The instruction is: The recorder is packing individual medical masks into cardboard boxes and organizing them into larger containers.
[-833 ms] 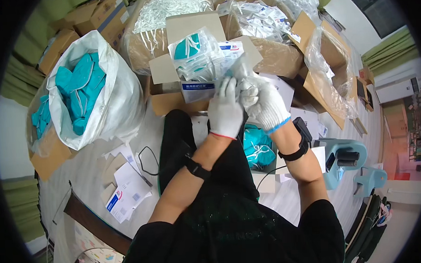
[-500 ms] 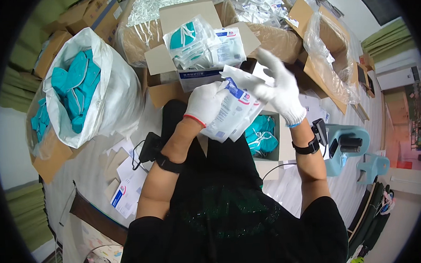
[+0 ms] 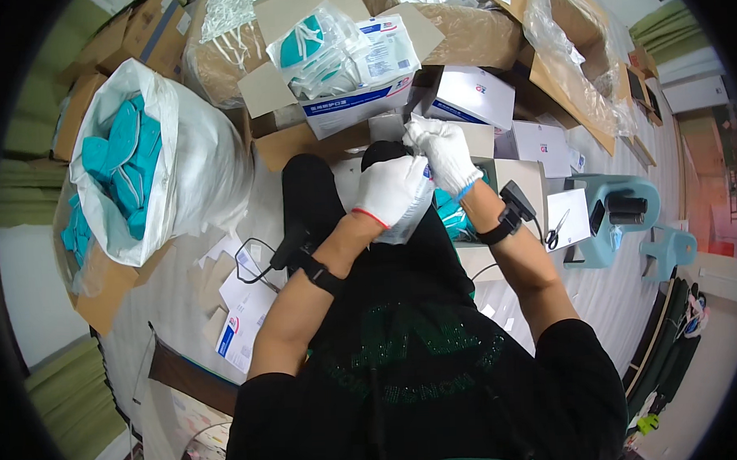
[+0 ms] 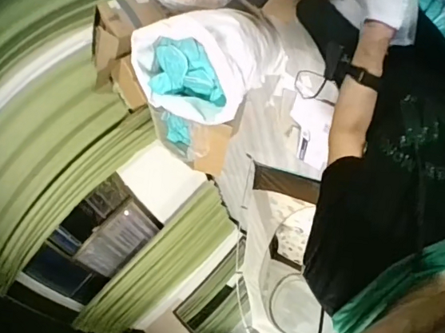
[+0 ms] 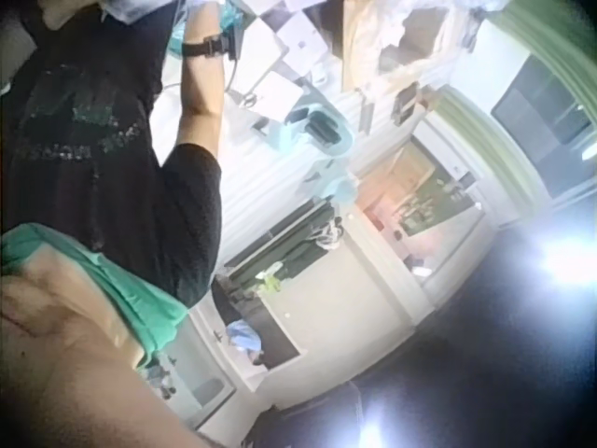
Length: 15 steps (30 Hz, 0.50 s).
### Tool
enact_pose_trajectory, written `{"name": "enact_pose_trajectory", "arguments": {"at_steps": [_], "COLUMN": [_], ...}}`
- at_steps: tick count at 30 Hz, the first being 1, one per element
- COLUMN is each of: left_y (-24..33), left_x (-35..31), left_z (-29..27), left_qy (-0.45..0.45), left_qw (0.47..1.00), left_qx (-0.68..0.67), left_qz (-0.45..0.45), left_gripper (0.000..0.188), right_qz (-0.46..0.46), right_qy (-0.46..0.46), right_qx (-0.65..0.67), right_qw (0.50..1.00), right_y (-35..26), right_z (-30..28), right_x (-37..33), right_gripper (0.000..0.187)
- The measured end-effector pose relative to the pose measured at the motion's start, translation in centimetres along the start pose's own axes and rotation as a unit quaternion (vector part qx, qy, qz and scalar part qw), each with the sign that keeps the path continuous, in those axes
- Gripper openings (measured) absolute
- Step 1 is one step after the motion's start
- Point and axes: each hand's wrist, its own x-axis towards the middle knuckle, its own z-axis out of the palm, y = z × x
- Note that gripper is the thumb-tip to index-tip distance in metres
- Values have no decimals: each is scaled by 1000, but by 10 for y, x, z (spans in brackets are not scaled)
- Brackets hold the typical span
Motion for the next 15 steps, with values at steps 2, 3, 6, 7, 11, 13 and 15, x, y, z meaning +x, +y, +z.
{"name": "enact_pose_trajectory", "arguments": {"at_steps": [2,3,6,7,11,13,15], "left_y": [6,15,29,36,69,79,81], "left_x": [-1,-2,-11,-13,-25,-42,-26], "left_z": [12,11,10,3,-10,-24,-12], "left_qy": [44,63,83,100,97,93,54], "left_qw": [999,998,994,989,974,965,931], "left_qx": [-10,-14,-29,-28,-126,-228,-361], "left_qz": [24,23,57,102,163,90,-2], "left_gripper": [28,27,26,27,23,15,19], "right_qz": [72,85,217,230,41,155,49], "right_qy": [110,116,26,60,281,340,332], "right_qx": [137,171,367,381,270,289,316], "right_qw": [982,975,904,893,920,881,888], "right_y": [2,8,28,21,65,49,68], "right_z": [3,-6,-54,-55,-135,-159,-263], "right_x": [5,12,32,35,39,10,-36], "right_gripper": [19,14,20,32,22,21,23]}}
